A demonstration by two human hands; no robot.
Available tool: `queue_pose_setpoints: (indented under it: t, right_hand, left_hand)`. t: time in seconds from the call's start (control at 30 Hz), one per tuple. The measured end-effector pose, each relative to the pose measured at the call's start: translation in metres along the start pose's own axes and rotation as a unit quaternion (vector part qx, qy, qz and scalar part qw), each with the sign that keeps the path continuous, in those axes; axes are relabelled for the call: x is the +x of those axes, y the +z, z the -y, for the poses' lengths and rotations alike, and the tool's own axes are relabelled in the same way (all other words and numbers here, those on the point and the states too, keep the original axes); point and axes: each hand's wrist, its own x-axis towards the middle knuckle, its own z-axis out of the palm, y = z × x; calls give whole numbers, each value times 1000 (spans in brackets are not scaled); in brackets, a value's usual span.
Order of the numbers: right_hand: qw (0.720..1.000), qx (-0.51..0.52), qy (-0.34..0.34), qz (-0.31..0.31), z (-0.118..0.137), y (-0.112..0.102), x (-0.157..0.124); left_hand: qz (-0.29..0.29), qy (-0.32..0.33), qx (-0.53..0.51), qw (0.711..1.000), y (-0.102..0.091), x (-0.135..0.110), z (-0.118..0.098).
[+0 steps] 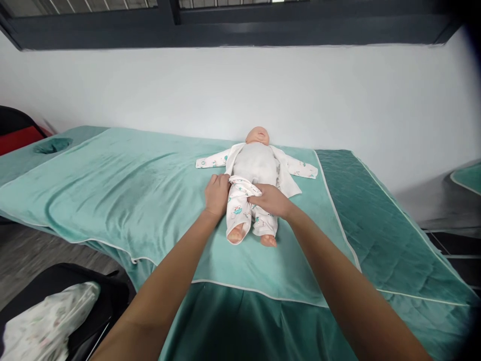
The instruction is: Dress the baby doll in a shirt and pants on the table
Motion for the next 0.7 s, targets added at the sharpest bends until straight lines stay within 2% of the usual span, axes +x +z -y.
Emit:
queue_pose_setpoints:
  t: [0.17,0.37,0.7]
  right_hand:
    - [1000,9,23,14,3,-1,-3]
    - [998,3,15,56,6,-4,-3]
    - [998,-59,27,-24,2,10,11]
  left_hand:
    - [-8,23,35,999,8,8,4]
    - [-6,17,9,1000,13,8,7]
    - [1,-3,-46,999,9,2,7]
